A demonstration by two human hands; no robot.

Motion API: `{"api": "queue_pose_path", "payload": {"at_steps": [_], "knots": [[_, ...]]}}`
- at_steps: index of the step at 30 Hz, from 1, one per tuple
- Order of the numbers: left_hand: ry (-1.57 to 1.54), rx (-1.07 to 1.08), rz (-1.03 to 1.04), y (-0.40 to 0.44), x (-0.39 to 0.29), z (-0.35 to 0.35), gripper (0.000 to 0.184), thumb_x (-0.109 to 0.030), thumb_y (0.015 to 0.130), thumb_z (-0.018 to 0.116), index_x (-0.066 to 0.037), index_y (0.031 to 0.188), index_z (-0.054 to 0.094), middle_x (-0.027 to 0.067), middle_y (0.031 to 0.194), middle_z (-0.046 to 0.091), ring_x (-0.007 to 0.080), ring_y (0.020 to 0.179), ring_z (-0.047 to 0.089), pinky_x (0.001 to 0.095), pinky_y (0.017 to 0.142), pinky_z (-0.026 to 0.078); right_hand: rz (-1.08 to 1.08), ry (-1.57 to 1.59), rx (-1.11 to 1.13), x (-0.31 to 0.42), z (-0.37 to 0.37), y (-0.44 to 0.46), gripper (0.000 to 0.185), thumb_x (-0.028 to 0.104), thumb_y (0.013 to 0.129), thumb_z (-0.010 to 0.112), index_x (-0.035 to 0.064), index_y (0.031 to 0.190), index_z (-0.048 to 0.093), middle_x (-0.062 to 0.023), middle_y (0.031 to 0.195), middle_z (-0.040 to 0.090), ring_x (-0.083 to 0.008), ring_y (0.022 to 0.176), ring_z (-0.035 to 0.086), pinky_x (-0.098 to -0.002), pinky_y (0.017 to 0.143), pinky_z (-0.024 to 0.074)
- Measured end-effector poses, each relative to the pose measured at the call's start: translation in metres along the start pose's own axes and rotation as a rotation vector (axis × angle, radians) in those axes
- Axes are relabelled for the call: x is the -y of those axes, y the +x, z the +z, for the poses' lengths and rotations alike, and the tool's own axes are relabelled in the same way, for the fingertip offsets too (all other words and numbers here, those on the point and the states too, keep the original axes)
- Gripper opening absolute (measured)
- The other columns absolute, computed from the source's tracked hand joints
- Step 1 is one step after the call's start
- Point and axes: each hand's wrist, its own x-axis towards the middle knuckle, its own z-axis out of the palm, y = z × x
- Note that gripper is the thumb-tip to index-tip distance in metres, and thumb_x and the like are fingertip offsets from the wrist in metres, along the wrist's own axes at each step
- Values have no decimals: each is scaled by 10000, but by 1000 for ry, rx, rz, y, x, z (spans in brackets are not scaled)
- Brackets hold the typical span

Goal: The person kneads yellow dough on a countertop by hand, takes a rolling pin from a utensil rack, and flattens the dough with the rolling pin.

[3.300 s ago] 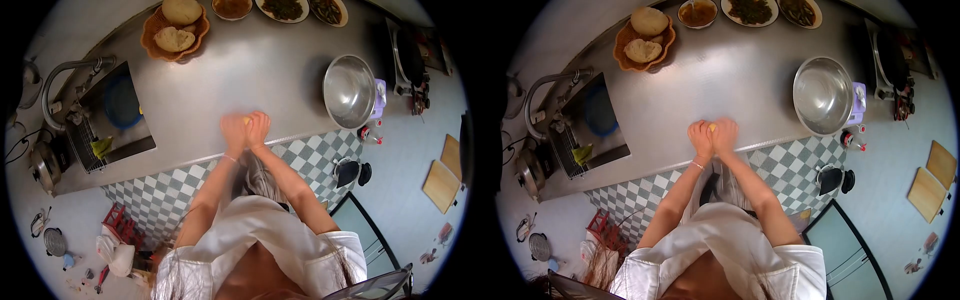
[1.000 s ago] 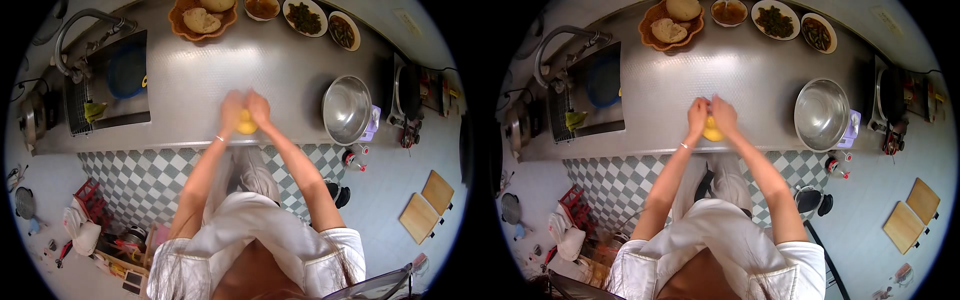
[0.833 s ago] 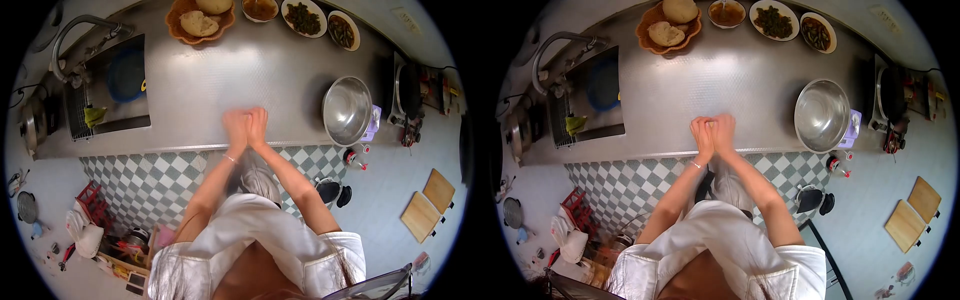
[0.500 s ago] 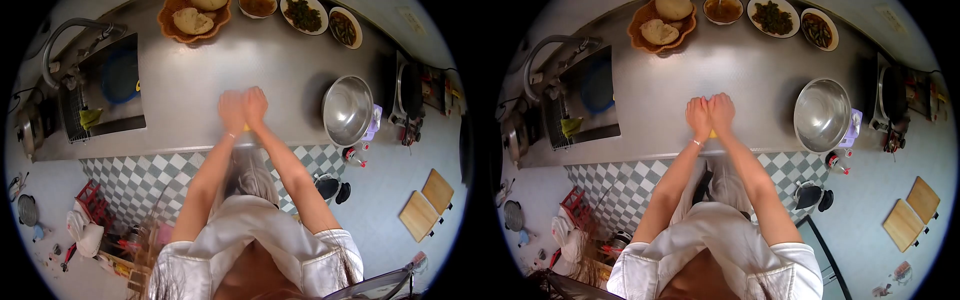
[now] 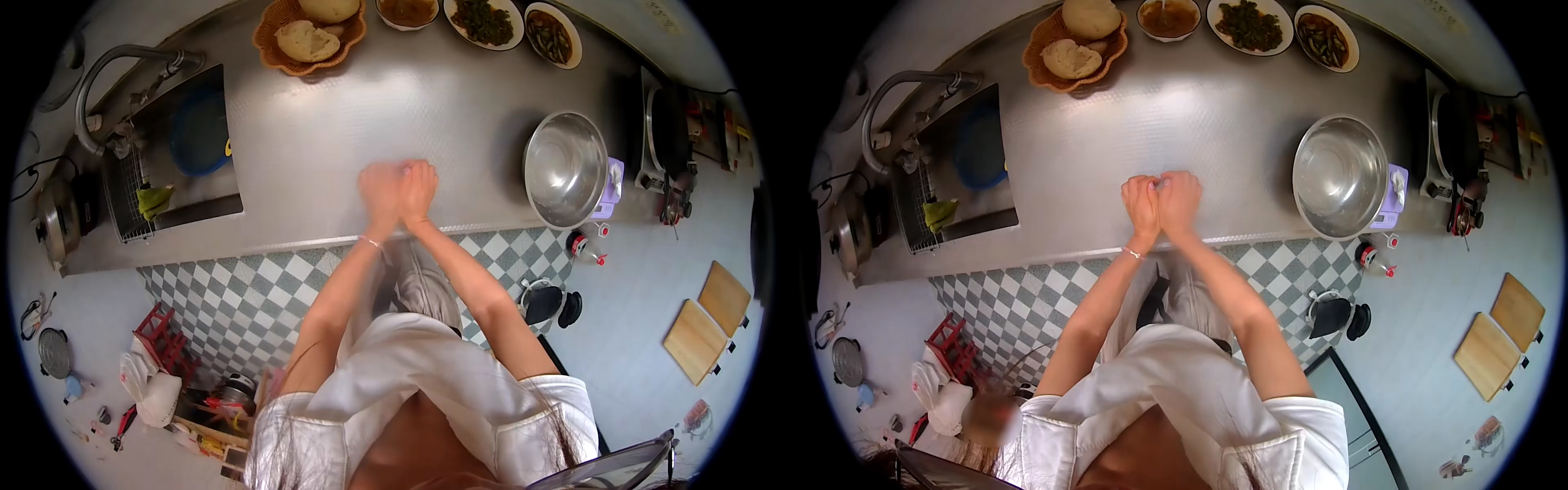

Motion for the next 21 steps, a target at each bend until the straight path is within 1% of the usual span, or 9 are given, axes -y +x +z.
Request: {"api": "queue_pose_path", "payload": {"at_steps": [1,7,10,13,14,16,18,20,21], "knots": [[9,-48,45,7,2,1,181,-157,918,469,-74,833,606,87,845,553,279,831,483,397,757,366,-16,5,-8,-2,6,4,161,171,870,458,68,865,583,-113,857,581,-310,858,524,-448,782,373],[184,-41,-40,31,23,25,231,-180,923,478,-71,746,579,90,789,558,285,777,502,413,709,392,106,-52,81,-4,25,40,183,180,883,473,52,896,603,-120,855,617,-311,838,554,-427,762,393],[188,-13,-162,42,22,31,285,-209,934,472,-62,726,600,105,777,568,301,766,511,422,699,403,184,11,96,9,20,61,194,189,900,479,37,899,600,-124,858,635,-299,799,576,-414,763,404],[184,180,-223,47,30,30,185,-223,873,494,-91,813,610,117,809,607,320,806,572,443,689,450,-61,259,-48,-32,33,68,246,217,946,410,43,879,570,-87,783,624,-252,725,584,-394,752,422],[28,310,-205,48,42,26,200,-240,878,494,-88,837,617,132,833,613,332,814,577,449,698,456,136,352,-17,-41,15,58,279,244,954,391,43,879,569,-78,777,621,-229,728,585,-378,743,432],[-286,562,-171,55,69,13,237,-275,886,494,-82,885,631,162,881,624,356,829,585,461,717,468,525,537,49,-11,-59,41,347,299,971,352,43,880,568,-58,765,614,-183,734,586,-347,726,452],[-252,693,-45,68,52,-17,322,-330,874,554,-32,956,645,160,929,637,327,894,584,409,800,458,573,367,350,-56,-41,-25,396,345,979,335,41,864,562,-38,741,585,-146,734,566,-299,705,469],[-178,761,19,69,40,-28,391,-363,859,593,-5,1008,646,167,959,640,313,922,583,383,838,456,1092,676,595,-20,-46,-40,368,323,974,393,9,1115,522,-122,980,577,-193,850,574,-333,758,485],[-124,762,20,67,38,-27,406,-369,850,603,-4,1024,640,174,965,636,314,918,583,384,835,459,1108,764,546,-8,-42,-35,381,328,974,393,7,1149,502,-133,1014,567,-205,881,572,-339,782,483]]}}
